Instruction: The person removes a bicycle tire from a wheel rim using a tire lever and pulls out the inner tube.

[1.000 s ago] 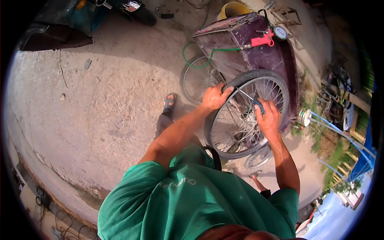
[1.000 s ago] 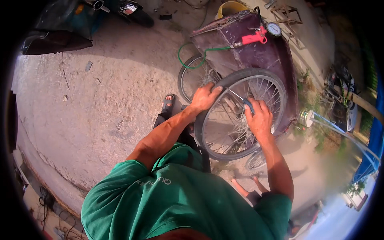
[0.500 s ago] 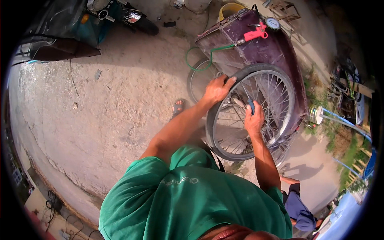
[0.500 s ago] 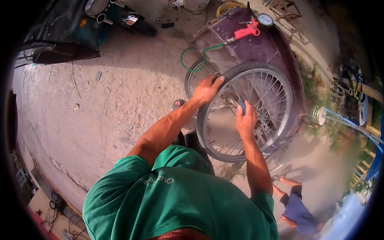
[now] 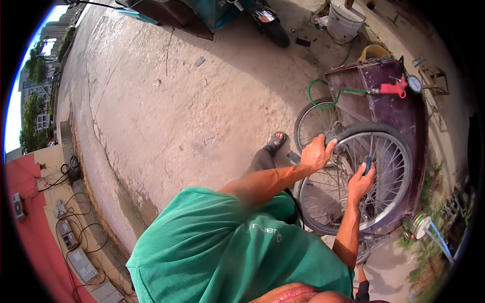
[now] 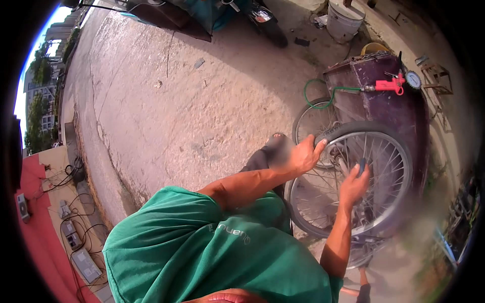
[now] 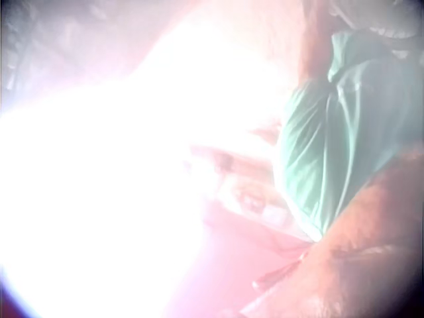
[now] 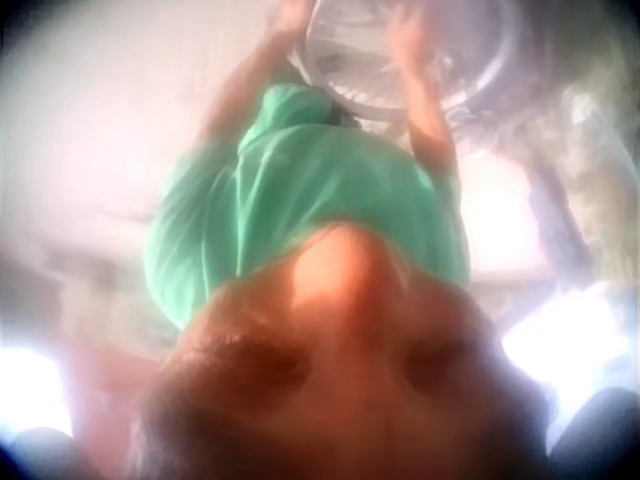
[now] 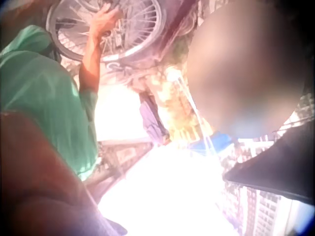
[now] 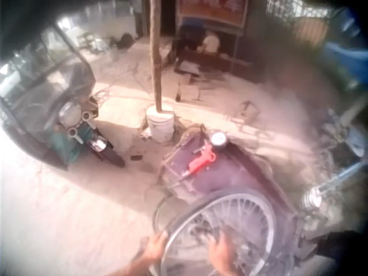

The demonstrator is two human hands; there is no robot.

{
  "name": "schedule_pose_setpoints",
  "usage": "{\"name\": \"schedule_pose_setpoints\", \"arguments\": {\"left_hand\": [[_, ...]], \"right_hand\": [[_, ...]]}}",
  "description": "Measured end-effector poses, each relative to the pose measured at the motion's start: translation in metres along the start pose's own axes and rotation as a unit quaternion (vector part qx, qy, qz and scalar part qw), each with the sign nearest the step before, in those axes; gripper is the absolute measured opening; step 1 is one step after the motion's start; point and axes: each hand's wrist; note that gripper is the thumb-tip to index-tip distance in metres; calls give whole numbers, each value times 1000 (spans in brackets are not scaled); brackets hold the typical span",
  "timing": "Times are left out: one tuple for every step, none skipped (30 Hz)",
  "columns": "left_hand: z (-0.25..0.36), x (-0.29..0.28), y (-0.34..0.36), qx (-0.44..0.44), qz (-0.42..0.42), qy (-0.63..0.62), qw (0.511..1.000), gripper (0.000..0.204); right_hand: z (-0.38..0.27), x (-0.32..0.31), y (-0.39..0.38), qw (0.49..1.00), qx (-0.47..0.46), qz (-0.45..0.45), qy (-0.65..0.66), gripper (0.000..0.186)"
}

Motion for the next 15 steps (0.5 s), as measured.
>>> {"name": "schedule_pose_setpoints", "arguments": {"left_hand": [[10, -7, 4, -8, -14, 10, 1000, 67], [13, -4, 7, -8, -22, 9, 1000, 66], [15, -2, 12, -9, -29, 5, 1000, 66], [3, 3, 21, 0, -25, -7, 1000, 66], [-9, 8, 30, 10, -22, -19, 1000, 65], [-17, 12, 39, 26, -21, -26, 999, 66], [-23, 16, 47, 41, -20, -31, 998, 67], [-27, 17, 51, 53, -14, -35, 998, 69], [-21, 14, 51, 56, -28, -32, 998, 69], [-15, 13, 50, 33, -55, -56, 996, 67], [-11, 10, 49, 8, -79, -81, 994, 65], [-15, 10, 51, 8, -85, -81, 993, 65], [-21, 11, 53, 20, -104, -121, 987, 64], [-28, 11, 56, 30, -122, -159, 979, 64], [-33, 13, 60, 28, -125, -158, 979, 61]], "right_hand": [[-4, -4, 4, 1000, 17, -10, 1, 42], [-7, -10, 7, 999, 32, -16, 9, 42], [10, -1, 9, 1000, -1, 14, -5, 42], [9, 0, 12, 999, 10, -8, -33, 41], [15, 6, 16, 999, -25, 15, -22, 40], [17, 6, 20, 999, -33, 13, -10, 38], [12, 2, 22, 999, -38, 16, -6, 38], [11, -2, 24, 1000, -25, 4, -15, 39], [16, -1, 24, 1000, -24, 4, -12, 39], [22, 0, 24, 1000, -25, 3, -10, 39], [24, 1, 23, 999, -44, 22, -8, 39], [22, 0, 23, 999, -46, 20, -5, 38], [20, -2, 22, 999, -47, 17, -3, 38], [19, -2, 20, 999, -48, 14, 0, 39], [19, 1, 20, 999, -44, 14, -2, 39]]}}
Point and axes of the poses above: each hand's wrist, its own y-axis towards the middle knuckle, its own x-axis out of the palm, z = x × y, and after that the axes turned 7 degrees about -y, right-handed
